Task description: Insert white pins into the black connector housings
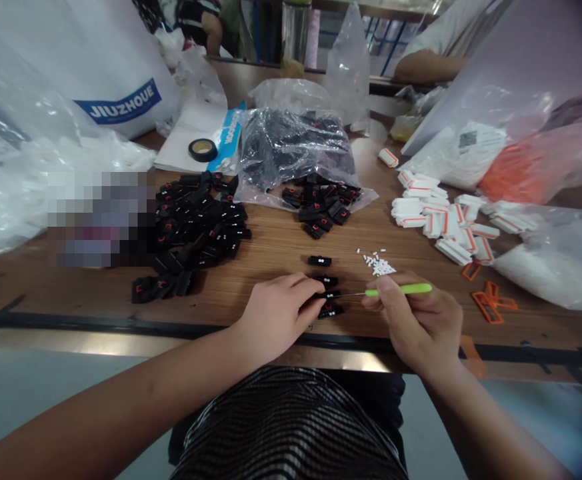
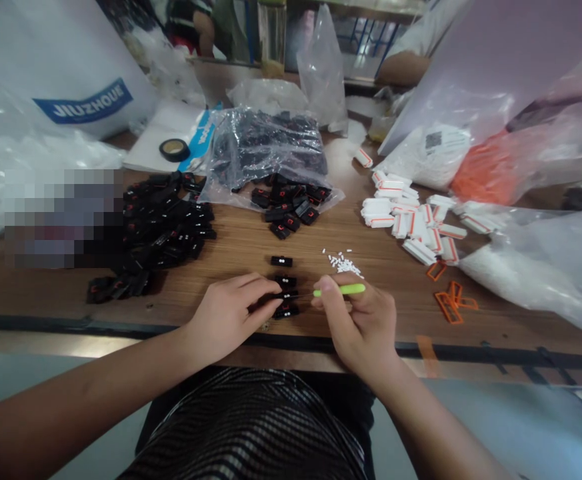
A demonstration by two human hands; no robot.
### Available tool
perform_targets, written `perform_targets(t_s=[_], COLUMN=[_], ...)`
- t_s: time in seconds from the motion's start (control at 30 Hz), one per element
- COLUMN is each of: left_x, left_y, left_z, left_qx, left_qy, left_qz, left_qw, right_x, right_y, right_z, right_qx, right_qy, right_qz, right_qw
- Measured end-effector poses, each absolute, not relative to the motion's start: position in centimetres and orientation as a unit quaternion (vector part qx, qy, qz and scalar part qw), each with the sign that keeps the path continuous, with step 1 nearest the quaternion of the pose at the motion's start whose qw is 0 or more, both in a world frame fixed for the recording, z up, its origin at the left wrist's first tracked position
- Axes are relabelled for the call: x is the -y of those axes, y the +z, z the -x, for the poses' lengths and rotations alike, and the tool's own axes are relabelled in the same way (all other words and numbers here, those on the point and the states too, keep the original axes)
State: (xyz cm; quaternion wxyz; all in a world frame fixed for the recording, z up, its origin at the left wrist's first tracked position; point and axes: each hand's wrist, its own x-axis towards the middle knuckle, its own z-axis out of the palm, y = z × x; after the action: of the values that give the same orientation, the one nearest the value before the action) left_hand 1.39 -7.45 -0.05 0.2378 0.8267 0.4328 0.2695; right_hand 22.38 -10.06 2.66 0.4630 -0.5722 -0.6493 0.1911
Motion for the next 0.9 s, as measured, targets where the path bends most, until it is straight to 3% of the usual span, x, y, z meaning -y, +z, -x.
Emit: perform_targets(t_s=[0.47,0.9], left_x=[7.46,7.47], left_y=[0.02,0.12], left_z=[-1.39,-1.41], left_qx=[-0.437,-0.438], left_qy=[0.264,0.265], left_qz=[-0.826,-0.825], left_qw=[0.237,0.241], right_x=[10.3,10.32], right_y=[1.95,2.27], right_z=[-22.52,-22.79], right_qx=[0.616,0.671], right_qy=[0.202,0.186], right_qz=[0.565,0.56], right_qw=[0.511,0.448])
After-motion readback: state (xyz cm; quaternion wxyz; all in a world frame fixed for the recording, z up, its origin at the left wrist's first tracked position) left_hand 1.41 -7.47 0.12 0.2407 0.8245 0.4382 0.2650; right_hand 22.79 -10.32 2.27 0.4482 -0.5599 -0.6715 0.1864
